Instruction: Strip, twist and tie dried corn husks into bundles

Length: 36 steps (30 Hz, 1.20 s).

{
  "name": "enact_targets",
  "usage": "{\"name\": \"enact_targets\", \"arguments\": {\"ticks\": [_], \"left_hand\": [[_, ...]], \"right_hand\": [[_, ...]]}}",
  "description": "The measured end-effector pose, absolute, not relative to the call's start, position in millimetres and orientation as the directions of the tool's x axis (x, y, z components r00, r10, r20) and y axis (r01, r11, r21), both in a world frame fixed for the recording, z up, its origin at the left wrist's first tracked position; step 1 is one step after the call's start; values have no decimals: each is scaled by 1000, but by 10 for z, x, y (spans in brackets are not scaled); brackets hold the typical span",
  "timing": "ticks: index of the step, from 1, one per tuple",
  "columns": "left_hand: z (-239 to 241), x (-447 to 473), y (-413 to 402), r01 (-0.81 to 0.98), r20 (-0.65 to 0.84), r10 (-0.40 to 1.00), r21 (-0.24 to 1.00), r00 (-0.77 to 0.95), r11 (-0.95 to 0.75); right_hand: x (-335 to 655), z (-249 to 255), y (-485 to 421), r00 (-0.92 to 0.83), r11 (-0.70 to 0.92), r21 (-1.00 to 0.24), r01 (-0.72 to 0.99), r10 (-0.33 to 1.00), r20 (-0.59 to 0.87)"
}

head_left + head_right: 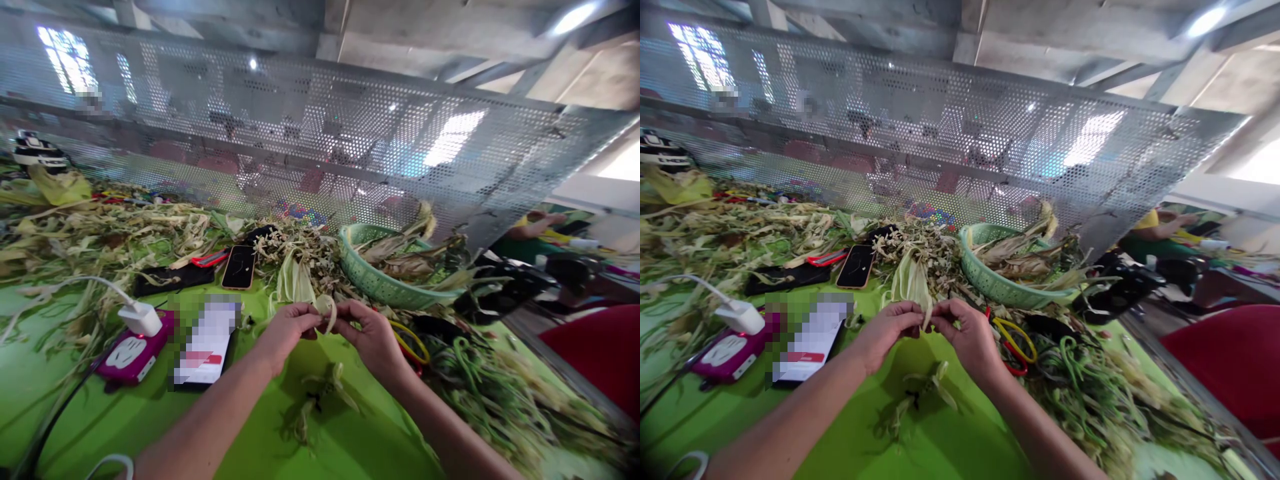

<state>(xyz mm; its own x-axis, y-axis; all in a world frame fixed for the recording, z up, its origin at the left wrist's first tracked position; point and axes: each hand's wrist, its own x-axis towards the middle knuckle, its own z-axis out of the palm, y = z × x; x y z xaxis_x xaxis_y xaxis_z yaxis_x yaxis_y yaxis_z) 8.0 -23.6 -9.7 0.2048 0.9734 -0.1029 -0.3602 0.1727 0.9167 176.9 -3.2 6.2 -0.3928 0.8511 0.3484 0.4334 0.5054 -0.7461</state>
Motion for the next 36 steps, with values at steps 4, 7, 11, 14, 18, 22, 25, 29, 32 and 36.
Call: {"name": "enact_targets", "arguments": {"ticks": [4,7,11,14,18,22,25,29,32,36], "left_hand": [[-128,91,-218,-363,-109,980,917,165,163],[-142,96,-214,-360,-74,985,924,154,126],[-121,95,-235,-336,-44,985,937,168,100],[-110,92,-251,-264,-24,980,962,197,77],[-133,93,-243,-234,-29,980,969,196,75],[-157,97,-225,-317,-81,980,938,182,136],[-143,101,-226,-363,-106,980,917,170,162],[-106,98,-239,-376,-107,978,911,177,167],[-101,95,-242,-375,-97,974,911,203,169],[-120,98,-232,-378,-83,974,912,212,160]], "right_hand": [[1769,62,-31,-413,526,-720,454,839,353],[1750,48,-50,-396,503,-731,460,854,338],[1714,49,-87,-338,470,-740,482,879,337],[1698,68,-100,-300,446,-753,484,893,336],[1701,69,-86,-314,417,-813,406,899,305],[1732,43,-42,-326,364,-901,235,903,280],[1763,60,-23,-350,384,-897,220,889,295],[1789,120,-36,-392,517,-793,323,835,386],[1790,149,-44,-417,573,-724,385,807,418],[1783,147,-35,-438,596,-662,455,797,416]]}}
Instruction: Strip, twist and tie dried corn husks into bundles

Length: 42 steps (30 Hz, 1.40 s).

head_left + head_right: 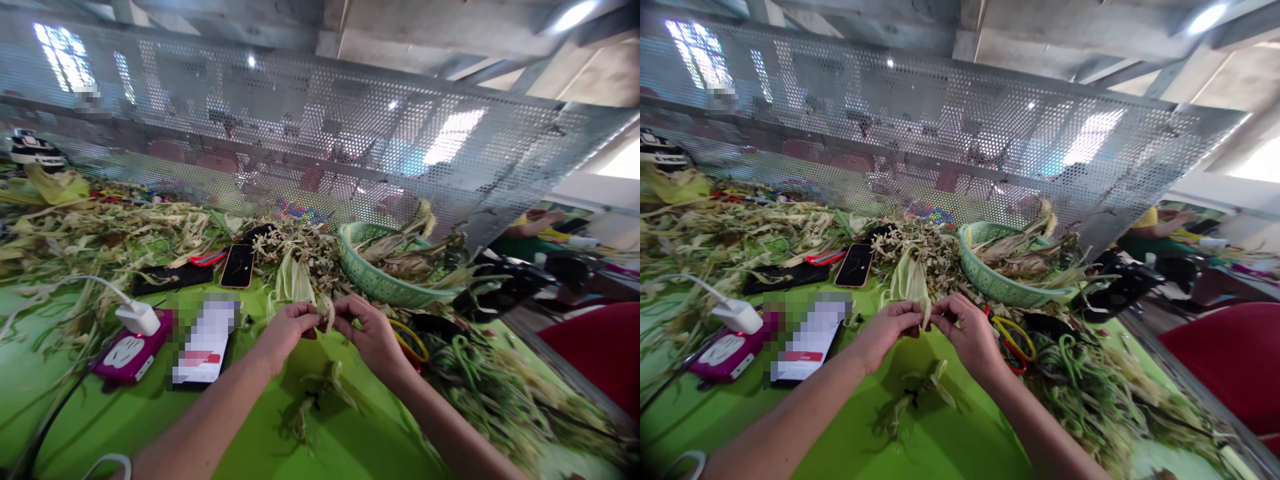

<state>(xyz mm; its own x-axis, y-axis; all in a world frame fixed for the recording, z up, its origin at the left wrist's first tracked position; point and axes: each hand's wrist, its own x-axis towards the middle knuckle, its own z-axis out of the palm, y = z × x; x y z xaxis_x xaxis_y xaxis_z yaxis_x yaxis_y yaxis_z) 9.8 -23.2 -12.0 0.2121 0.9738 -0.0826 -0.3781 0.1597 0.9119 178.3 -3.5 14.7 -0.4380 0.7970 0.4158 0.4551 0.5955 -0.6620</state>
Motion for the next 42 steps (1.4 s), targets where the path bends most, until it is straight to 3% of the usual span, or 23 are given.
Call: {"name": "enact_targets", "arguments": {"ticks": [10,16,22,28,37,42], "left_hand": [[-106,99,-259,-255,3,981,966,194,47],[-113,99,-249,-280,-32,982,956,185,84],[-111,95,-246,-316,-49,980,943,194,110],[-154,99,-226,-297,-61,987,949,148,103],[-130,83,-252,-118,53,984,993,172,-33],[-145,90,-238,-180,3,984,983,178,30]], "right_hand": [[1726,82,-62,-324,488,-711,507,872,367],[1730,88,-66,-348,433,-842,323,881,320],[1765,128,-36,-376,535,-741,406,837,398],[1774,91,-25,-387,541,-685,489,838,385],[1738,54,-57,-339,464,-734,496,882,328],[1733,71,-67,-378,475,-784,399,864,332]]}}
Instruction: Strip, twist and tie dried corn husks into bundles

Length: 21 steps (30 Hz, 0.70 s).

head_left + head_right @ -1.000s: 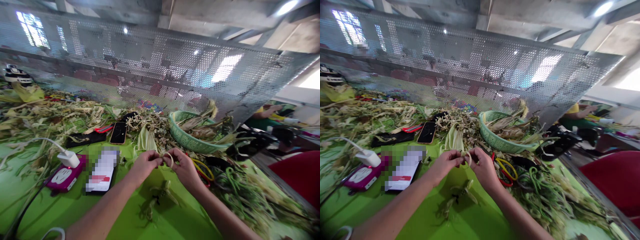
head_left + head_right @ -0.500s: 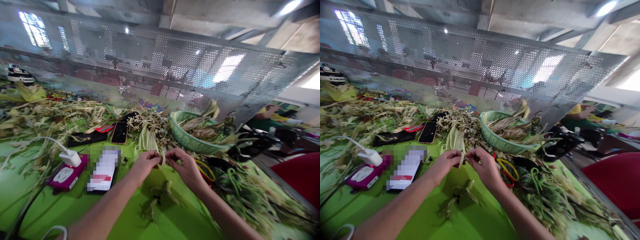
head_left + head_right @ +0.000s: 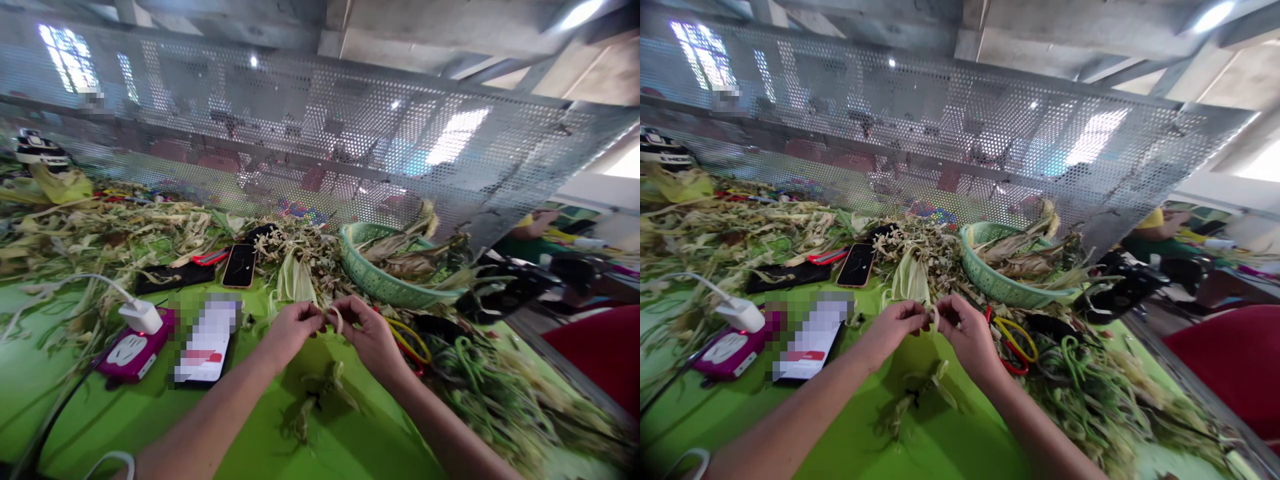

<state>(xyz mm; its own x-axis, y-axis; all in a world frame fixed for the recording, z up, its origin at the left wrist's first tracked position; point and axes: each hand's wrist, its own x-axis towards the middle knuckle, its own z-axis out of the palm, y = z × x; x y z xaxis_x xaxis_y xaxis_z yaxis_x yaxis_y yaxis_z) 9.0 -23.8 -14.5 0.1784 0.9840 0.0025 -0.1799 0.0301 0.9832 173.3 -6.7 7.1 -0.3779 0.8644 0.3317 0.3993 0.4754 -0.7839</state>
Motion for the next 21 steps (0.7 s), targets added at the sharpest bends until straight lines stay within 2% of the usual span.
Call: {"name": "enact_targets", "arguments": {"ticks": [5,12,16,21], "left_hand": [[-129,90,-229,-318,-89,984,939,152,134],[-135,86,-235,-330,-100,978,931,184,158],[-140,85,-239,-326,-75,984,937,161,125],[-80,85,-274,-318,-33,985,944,169,86]], "right_hand": [[1747,90,-54,-410,545,-732,408,826,387],[1759,88,-41,-397,529,-714,458,841,369],[1740,71,-56,-368,459,-777,430,875,314],[1678,84,-99,-324,330,-898,290,917,233]]}}
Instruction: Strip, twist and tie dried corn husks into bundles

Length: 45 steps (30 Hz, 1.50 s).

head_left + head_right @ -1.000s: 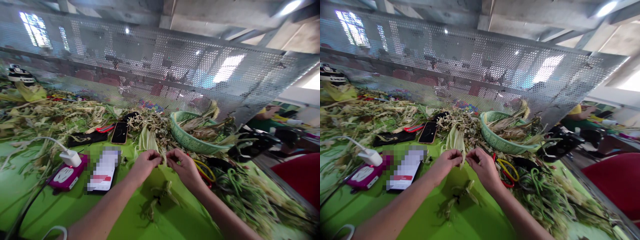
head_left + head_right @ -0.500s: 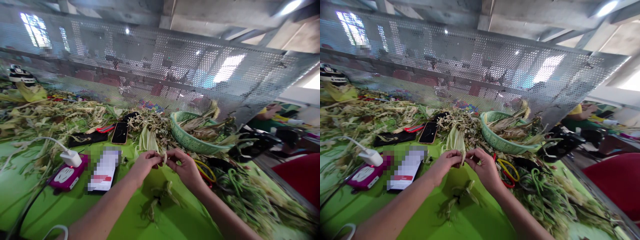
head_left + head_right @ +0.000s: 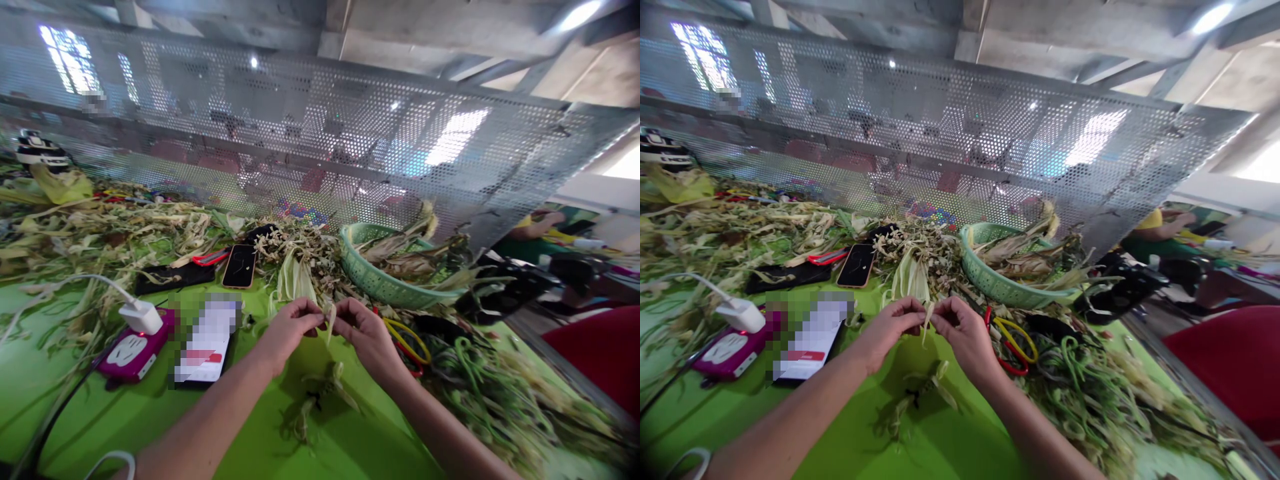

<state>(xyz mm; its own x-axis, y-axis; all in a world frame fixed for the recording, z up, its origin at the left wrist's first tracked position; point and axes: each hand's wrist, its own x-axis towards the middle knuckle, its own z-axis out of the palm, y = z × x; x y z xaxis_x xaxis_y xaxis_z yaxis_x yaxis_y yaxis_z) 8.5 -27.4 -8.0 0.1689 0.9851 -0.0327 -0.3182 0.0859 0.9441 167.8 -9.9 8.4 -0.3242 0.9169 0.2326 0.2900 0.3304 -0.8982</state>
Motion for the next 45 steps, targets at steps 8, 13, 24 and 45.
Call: {"name": "enact_targets", "arguments": {"ticks": [8,13,24,45], "left_hand": [[-61,79,-280,-265,-13,980,962,197,66],[-121,78,-248,-207,1,982,978,189,39],[-93,92,-260,-303,-110,975,939,192,166],[-163,77,-187,-167,-47,998,984,52,56]], "right_hand": [[1667,96,-101,-305,238,-951,198,937,171],[1686,66,-73,-331,283,-931,230,923,199],[1740,51,-76,-348,508,-728,460,858,378],[1718,80,-31,-250,138,-984,114,962,106]]}}
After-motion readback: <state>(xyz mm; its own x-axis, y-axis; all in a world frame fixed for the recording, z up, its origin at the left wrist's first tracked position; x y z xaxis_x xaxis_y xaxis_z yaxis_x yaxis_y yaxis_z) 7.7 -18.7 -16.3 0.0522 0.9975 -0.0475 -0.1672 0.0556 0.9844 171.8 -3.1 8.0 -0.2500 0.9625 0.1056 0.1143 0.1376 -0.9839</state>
